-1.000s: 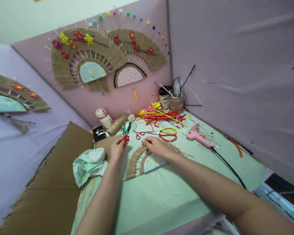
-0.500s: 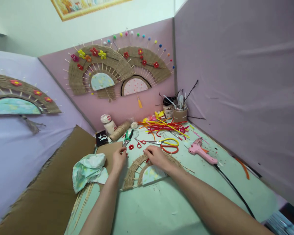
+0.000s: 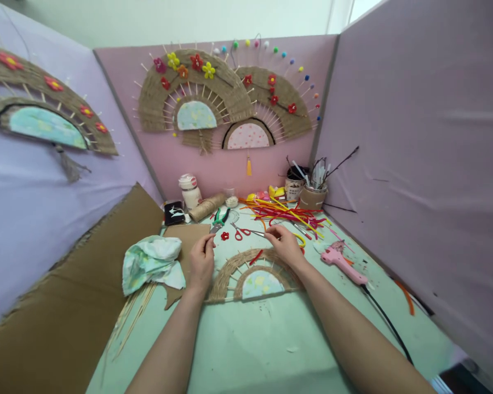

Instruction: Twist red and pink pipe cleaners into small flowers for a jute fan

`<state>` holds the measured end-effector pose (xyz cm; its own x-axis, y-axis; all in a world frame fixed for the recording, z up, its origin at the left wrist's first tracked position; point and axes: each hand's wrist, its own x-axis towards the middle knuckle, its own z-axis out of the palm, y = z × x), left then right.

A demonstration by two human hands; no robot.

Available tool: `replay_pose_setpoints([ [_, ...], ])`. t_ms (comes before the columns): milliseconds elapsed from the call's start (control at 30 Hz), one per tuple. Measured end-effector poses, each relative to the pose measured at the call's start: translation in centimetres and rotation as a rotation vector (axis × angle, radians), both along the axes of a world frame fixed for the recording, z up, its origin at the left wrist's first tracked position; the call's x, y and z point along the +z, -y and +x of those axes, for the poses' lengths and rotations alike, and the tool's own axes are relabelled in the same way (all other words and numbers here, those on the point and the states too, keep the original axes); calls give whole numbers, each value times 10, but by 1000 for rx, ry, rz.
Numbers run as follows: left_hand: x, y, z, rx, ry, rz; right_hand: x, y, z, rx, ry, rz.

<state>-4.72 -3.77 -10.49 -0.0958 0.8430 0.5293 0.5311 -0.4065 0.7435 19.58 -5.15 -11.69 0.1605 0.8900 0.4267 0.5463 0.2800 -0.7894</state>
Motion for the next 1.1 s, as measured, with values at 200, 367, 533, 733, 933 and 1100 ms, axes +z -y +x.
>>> replay_pose_setpoints([
  [200,-6,1,5,-73,-30,38,-9,4,-3,295,360,-116],
  [367,-7,2,8,-91,-56,1,-7,9,-9,306,482,-139],
  [533,-6,2,6,-77,-38,-15,-1,9,-10,239,440,-46],
  [733,-5,2,5,-81,-48,-3,11,6,4,-22,231,89],
  [933,-7,0,6,-96,-50,3,8,-1,37,-382,249,65],
  [1100,-5,1,5,-96,-53,0,-1,-6,47,-411,294,18],
])
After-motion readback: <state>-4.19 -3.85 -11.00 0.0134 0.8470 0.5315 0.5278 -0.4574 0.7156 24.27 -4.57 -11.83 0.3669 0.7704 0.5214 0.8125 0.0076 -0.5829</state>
